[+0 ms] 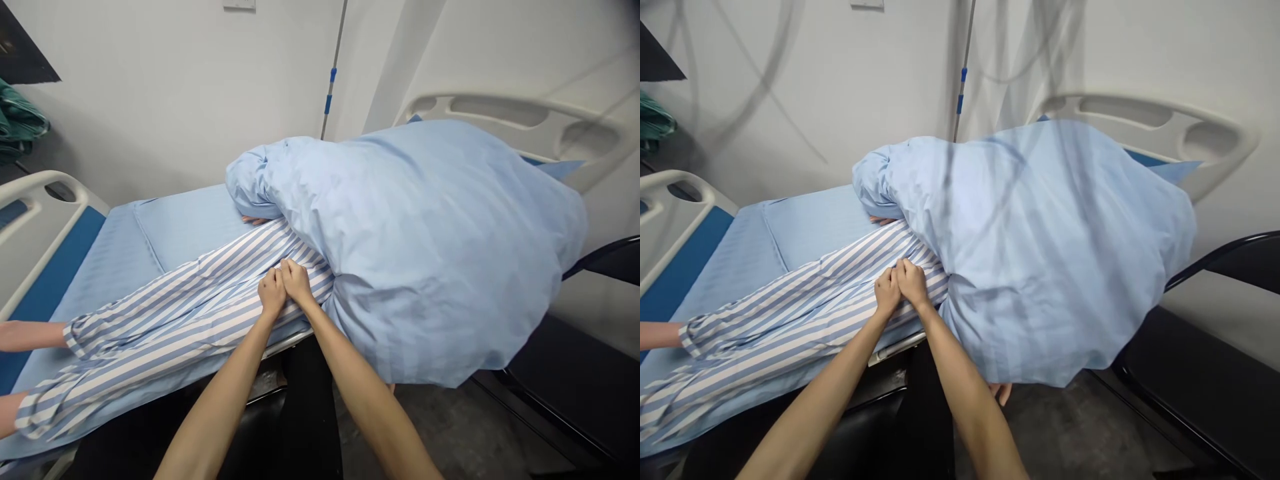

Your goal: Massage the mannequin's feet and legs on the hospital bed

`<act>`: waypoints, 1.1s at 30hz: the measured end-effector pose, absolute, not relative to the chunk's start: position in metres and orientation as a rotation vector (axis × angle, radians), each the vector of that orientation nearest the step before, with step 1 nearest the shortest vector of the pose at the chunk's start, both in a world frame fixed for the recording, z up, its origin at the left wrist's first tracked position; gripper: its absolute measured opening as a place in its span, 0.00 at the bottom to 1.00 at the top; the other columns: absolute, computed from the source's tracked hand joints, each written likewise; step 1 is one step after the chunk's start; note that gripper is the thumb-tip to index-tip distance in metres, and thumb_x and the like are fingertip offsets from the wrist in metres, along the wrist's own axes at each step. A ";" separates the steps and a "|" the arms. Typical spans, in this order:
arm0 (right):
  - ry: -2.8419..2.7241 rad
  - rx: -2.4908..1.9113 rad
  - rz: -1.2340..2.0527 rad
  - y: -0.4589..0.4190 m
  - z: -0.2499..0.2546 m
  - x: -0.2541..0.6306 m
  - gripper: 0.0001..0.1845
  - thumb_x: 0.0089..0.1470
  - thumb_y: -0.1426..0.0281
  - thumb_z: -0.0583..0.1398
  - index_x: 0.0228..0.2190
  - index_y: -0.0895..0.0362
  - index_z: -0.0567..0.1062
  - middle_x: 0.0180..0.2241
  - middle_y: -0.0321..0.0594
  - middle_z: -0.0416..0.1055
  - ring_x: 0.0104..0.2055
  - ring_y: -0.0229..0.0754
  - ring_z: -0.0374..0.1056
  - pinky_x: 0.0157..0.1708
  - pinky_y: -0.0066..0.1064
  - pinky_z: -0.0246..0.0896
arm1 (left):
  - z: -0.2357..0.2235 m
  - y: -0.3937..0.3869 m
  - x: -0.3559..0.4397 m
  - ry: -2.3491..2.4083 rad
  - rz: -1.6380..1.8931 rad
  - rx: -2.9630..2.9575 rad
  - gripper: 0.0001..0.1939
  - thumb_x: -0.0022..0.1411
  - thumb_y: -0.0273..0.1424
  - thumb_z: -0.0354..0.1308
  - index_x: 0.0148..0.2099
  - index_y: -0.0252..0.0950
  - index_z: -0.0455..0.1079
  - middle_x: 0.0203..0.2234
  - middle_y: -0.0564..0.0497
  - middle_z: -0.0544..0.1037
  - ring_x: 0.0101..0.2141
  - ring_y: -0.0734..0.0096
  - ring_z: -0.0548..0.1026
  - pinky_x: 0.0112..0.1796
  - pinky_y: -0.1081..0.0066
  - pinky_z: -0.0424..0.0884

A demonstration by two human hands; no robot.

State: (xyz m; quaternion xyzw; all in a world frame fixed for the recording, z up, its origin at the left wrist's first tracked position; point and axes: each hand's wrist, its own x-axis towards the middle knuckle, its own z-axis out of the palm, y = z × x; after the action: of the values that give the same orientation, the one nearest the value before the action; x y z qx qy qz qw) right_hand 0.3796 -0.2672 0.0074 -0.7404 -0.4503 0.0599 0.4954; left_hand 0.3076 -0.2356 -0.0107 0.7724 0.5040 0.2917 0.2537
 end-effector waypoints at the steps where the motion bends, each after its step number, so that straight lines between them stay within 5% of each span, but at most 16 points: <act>1: -1.083 -1.787 0.158 -0.268 0.006 0.380 0.20 0.57 0.61 0.45 0.18 0.55 0.61 0.17 0.34 0.59 0.22 0.35 0.53 0.25 0.27 0.44 | -0.009 -0.236 0.308 1.362 0.793 2.110 0.16 0.63 0.33 0.42 0.24 0.37 0.62 0.18 0.53 0.68 0.22 0.74 0.64 0.27 0.73 0.53; 11: -0.825 -1.506 0.353 -0.267 -0.002 0.396 0.20 0.56 0.58 0.45 0.18 0.55 0.55 0.17 0.31 0.55 0.22 0.33 0.51 0.23 0.25 0.48 | 0.009 -0.246 0.344 1.311 0.935 1.977 0.20 0.66 0.35 0.36 0.28 0.35 0.64 0.20 0.51 0.69 0.23 0.74 0.64 0.27 0.73 0.54; 24: -0.964 -1.847 0.010 -0.276 0.000 0.431 0.21 0.57 0.61 0.43 0.19 0.56 0.62 0.18 0.35 0.62 0.23 0.35 0.51 0.25 0.27 0.46 | -0.002 -0.251 0.347 1.397 0.739 2.147 0.21 0.66 0.36 0.35 0.35 0.37 0.69 0.26 0.47 0.75 0.28 0.69 0.70 0.30 0.71 0.54; 33: -0.930 -1.956 0.027 -0.277 -0.010 0.432 0.24 0.55 0.57 0.44 0.20 0.58 0.67 0.19 0.41 0.67 0.22 0.36 0.51 0.25 0.28 0.48 | -0.013 -0.229 0.274 1.100 0.713 2.084 0.21 0.65 0.38 0.36 0.26 0.37 0.63 0.22 0.53 0.70 0.26 0.75 0.67 0.30 0.75 0.57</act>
State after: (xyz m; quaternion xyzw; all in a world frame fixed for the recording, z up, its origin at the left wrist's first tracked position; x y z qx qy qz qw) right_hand 0.4323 -0.2771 -0.0101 -0.7977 -0.3792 0.0112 0.4688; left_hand 0.2744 -0.2288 -0.0126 0.7980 0.4213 0.2731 0.3334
